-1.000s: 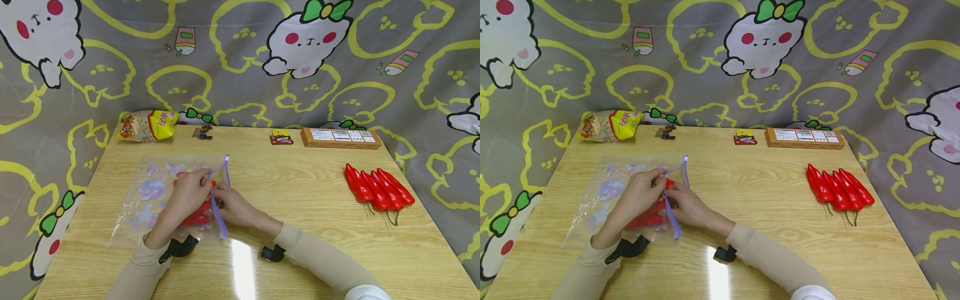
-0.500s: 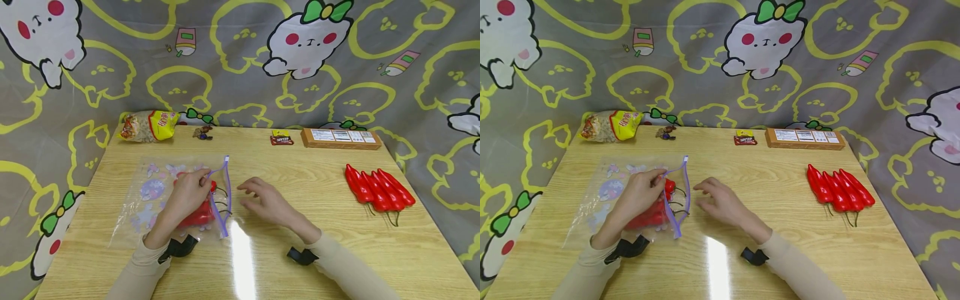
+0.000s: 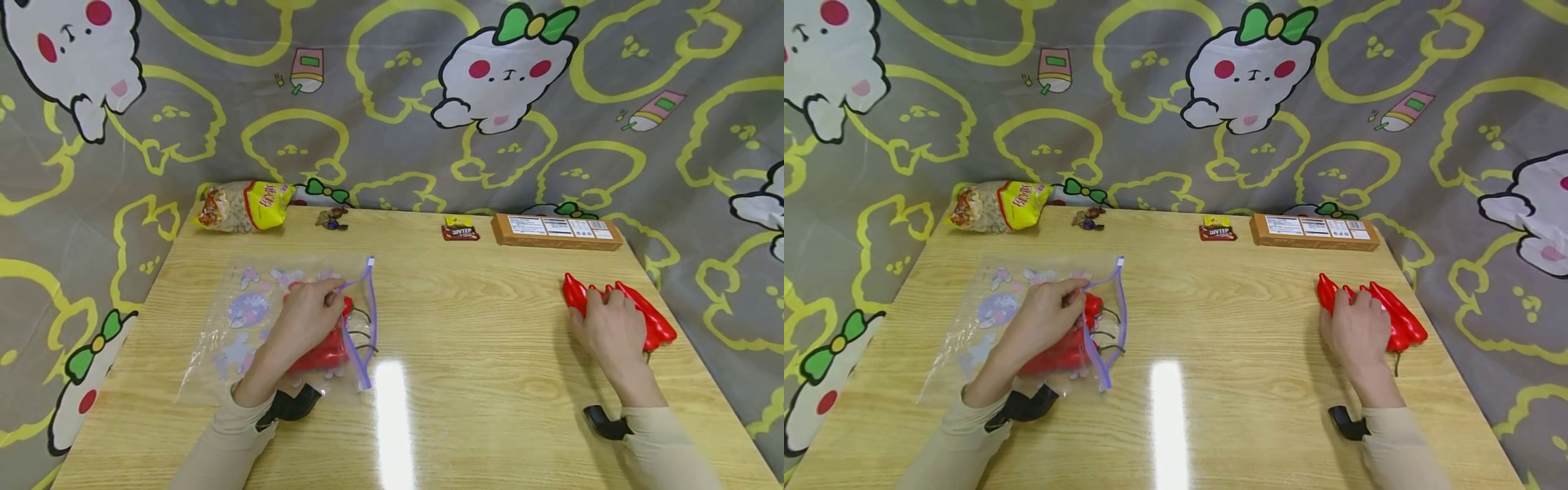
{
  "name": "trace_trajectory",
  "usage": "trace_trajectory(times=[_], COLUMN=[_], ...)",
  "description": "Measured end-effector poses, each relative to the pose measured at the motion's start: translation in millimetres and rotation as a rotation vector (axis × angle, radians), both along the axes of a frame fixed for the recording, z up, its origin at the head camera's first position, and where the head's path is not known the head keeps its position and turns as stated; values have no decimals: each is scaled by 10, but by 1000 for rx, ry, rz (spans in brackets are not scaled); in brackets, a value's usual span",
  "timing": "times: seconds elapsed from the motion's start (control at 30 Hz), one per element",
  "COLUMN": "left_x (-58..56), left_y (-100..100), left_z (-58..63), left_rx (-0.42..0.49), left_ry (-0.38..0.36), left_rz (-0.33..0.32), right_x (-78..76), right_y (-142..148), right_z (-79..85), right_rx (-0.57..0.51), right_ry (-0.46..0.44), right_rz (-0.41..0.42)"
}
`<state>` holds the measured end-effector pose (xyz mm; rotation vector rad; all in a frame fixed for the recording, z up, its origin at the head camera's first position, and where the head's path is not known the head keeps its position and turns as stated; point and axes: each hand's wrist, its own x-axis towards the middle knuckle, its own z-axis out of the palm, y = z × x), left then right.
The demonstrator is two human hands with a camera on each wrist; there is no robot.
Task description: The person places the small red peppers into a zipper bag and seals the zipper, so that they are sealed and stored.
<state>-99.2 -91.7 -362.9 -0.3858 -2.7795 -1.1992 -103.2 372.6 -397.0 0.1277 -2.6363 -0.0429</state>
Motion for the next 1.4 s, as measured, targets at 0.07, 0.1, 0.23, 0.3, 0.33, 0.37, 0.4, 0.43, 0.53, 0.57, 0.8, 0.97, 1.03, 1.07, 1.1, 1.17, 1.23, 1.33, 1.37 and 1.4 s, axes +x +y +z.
trace_trajectory(times=[0.07, 0.1, 0.23, 0.3, 0.33, 0.37, 0.4, 0.43, 0.53, 0.57, 0.8, 0.97, 1.03, 1.07, 1.1, 1.17, 1.23, 1.33, 1.37, 1.4], left_x=[2, 2, 1, 1, 1, 1, 1, 0, -2, -5, -22, -20, -15, -13, -7, -2, 3, 10, 13, 16], left_y=[-3, -4, -5, -6, -7, -7, -8, -8, -8, -7, 3, 16, 23, 27, 31, 40, 49, 58, 60, 61], left_z=[-1, -1, 2, 4, 4, 2, 0, -2, -5, -7, 8, 9, 9, 7, 8, 2, -2, -13, -14, -16], left_rx=[-4, -6, -10, -10, -10, -10, -10, -10, -11, -11, -9, -15, -18, -20, -23, -26, -28, -26, -26, -26], left_ry=[2, 3, -2, -5, -5, -5, -4, -3, -2, -1, 6, 32, 40, 43, 45, 40, 36, 24, 23, 20], left_rz=[-3, -3, 2, 4, 4, 3, 0, -1, -7, -11, -18, -22, -22, -24, -23, -25, -28, -35, -36, -37], right_x=[46, 60, 78, 72, 68, 64, 60, 56, 49, 46, 1, -13, -16, -20, -27, -43, -62, -81, -85, -93], right_y=[91, 118, 158, 158, 158, 158, 158, 156, 133, 113, -339, -844, -1064, -1174, -1282, -1485, -1664, -1897, -1967, -2032], right_z=[-21, -30, -62, -65, -66, -65, -64, -63, -57, -53, 133, 227, 240, 239, 236, 219, 185, 125, 105, 80], right_rx=[11, 9, 11, 9, 8, 6, 4, 2, -19, -35, -325, -508, -552, -568, -581, -605, -621, -617, -609, -594], right_ry=[-100, -137, -215, -237, -251, -266, -275, -282, -299, -295, -329, -361, -395, -408, -417, -433, -440, -440, -434, -423], right_rz=[-68, -85, -100, -109, -116, -122, -125, -126, -128, -126, -11, 208, 283, 320, 358, 430, 488, 544, 557, 571])
